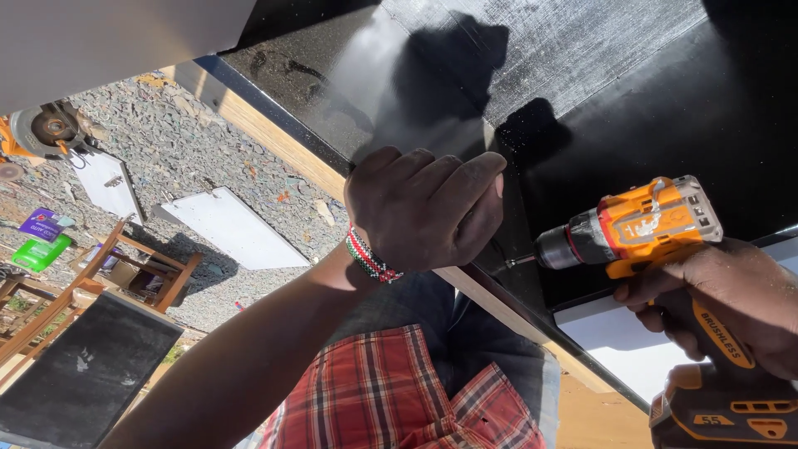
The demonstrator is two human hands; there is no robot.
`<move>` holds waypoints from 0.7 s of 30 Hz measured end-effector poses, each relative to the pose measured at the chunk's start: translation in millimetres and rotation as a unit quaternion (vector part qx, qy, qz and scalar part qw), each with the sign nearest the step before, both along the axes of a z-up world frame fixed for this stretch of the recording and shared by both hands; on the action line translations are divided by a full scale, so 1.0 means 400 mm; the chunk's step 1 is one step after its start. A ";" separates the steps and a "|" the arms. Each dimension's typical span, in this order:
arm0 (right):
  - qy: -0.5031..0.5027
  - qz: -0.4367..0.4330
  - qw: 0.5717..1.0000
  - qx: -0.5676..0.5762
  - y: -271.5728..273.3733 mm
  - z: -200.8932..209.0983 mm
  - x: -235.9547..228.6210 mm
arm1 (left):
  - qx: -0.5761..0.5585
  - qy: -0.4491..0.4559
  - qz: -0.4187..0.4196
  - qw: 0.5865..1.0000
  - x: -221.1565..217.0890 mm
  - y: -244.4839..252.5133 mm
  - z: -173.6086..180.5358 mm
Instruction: Securing supports and panels of a cabinet using a power drill
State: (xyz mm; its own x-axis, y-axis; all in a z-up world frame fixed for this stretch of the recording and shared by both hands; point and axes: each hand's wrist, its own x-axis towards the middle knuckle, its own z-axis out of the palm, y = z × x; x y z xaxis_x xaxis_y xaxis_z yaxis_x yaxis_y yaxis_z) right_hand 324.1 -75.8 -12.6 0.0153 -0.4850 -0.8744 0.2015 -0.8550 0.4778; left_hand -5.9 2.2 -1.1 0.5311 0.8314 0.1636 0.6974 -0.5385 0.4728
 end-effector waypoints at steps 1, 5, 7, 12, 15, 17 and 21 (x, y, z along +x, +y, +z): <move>-0.016 0.005 1.000 -0.025 -0.003 0.001 0.000 | -0.010 0.005 -0.005 1.000 -0.003 -0.003 0.003; -0.019 0.030 0.998 -0.046 0.050 -0.016 -0.015 | -0.012 0.011 -0.005 1.000 -0.003 -0.001 0.006; 0.024 0.068 0.997 -0.030 0.101 -0.035 -0.028 | -0.014 0.016 -0.001 1.000 0.000 0.002 0.006; 0.139 0.252 0.956 0.065 0.237 -0.032 -0.082 | -0.003 -0.008 -0.009 1.000 -0.003 0.015 0.000; 0.123 0.183 0.975 0.032 0.227 -0.037 -0.084 | -0.014 -0.013 -0.010 1.000 -0.008 0.012 -0.003; 0.099 0.121 0.988 -0.002 0.195 -0.028 -0.069 | -0.017 -0.015 -0.005 1.000 -0.005 0.005 -0.004; 0.050 0.081 0.995 0.041 0.123 0.000 -0.040 | -0.026 -0.003 0.000 1.000 -0.002 0.010 -0.004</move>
